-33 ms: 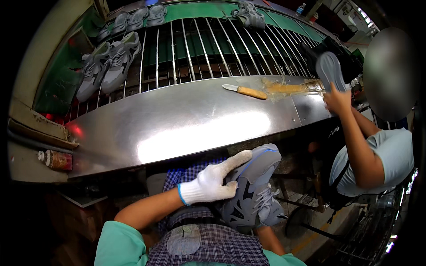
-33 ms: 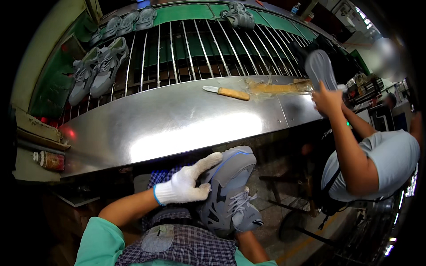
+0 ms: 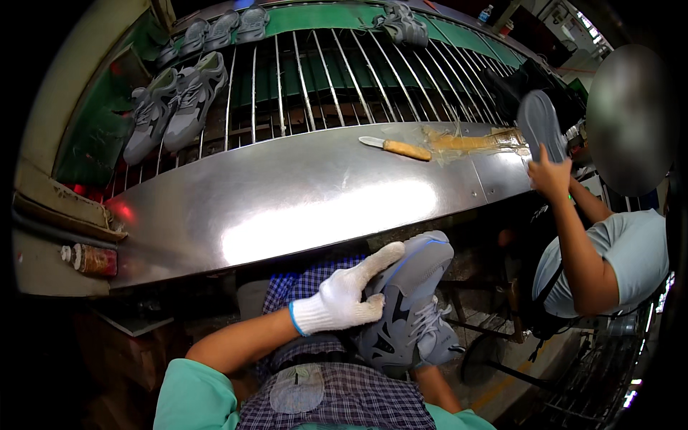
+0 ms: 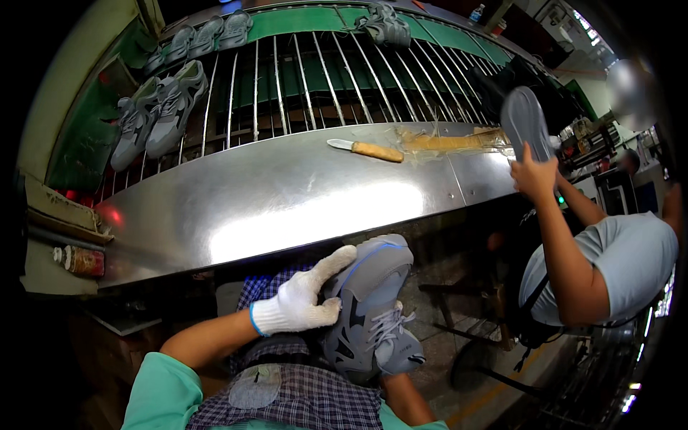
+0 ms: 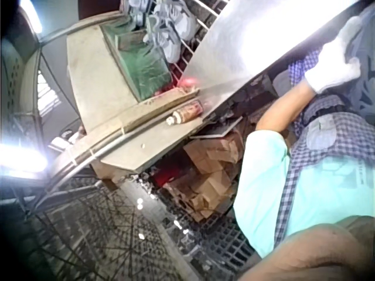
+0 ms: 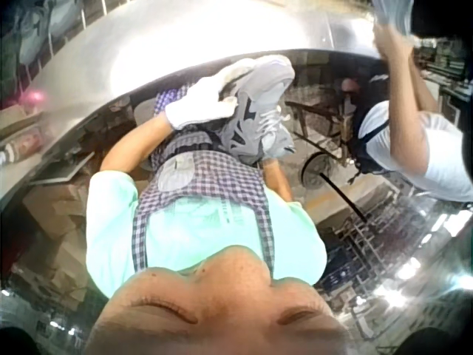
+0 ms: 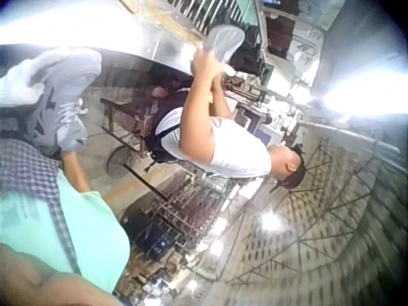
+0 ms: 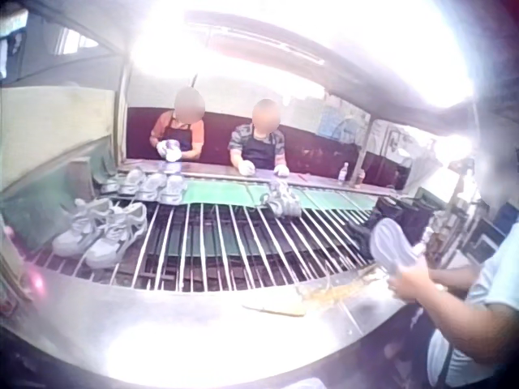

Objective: The person cleans and trims the edges of shoes using a knife and their hands before placing them onto a moving conveyor belt.

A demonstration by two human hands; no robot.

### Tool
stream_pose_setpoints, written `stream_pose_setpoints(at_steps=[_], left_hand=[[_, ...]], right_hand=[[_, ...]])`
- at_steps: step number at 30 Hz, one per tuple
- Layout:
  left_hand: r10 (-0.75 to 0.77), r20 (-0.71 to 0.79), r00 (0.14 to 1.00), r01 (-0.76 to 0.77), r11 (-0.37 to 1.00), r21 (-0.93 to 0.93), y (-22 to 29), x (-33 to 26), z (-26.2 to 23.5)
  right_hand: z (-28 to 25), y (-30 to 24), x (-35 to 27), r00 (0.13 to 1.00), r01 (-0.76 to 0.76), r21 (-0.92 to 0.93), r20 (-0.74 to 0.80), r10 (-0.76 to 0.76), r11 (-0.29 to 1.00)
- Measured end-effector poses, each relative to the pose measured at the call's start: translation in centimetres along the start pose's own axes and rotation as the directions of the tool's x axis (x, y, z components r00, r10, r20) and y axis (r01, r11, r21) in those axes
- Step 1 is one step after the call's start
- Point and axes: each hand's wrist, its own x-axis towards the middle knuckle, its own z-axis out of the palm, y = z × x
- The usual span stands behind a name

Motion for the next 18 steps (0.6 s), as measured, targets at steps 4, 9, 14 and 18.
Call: stream_pose_setpoints(at_steps=[4, 9, 14, 18], left_hand=[[0.119, -0.301, 0.946, -0.108, 0.993, 0.051, -1.1, -1.9, 3.5], [0.122, -0.357, 0.926, -0.121, 0.992, 0.025, 1.1, -3.8, 2.4], [0.105, -0.538, 0.836, -0.206, 0.970, -0.132, 5.6, -5.0, -5.4], [-0.001, -0.749, 0.663, -0.182, 0.970, -0.162, 5.0, -5.8, -11.4]], right_hand=[[0.4, -0.8, 0.0, 0.997, -0.061, 0.079, 0.045, 0.057, 0.995], [-0.3, -3.9, 0.2, 0.982, -0.153, 0.159, 0.134, 0.133, 0.975], [-1.2, -12.0, 0.3, 0.900, -0.207, 0.051, 0.403, 0.169, 0.977], [-3.6, -19.8, -0.3, 0.689, 0.073, -0.240, 0.714, 0.125, 0.968]])
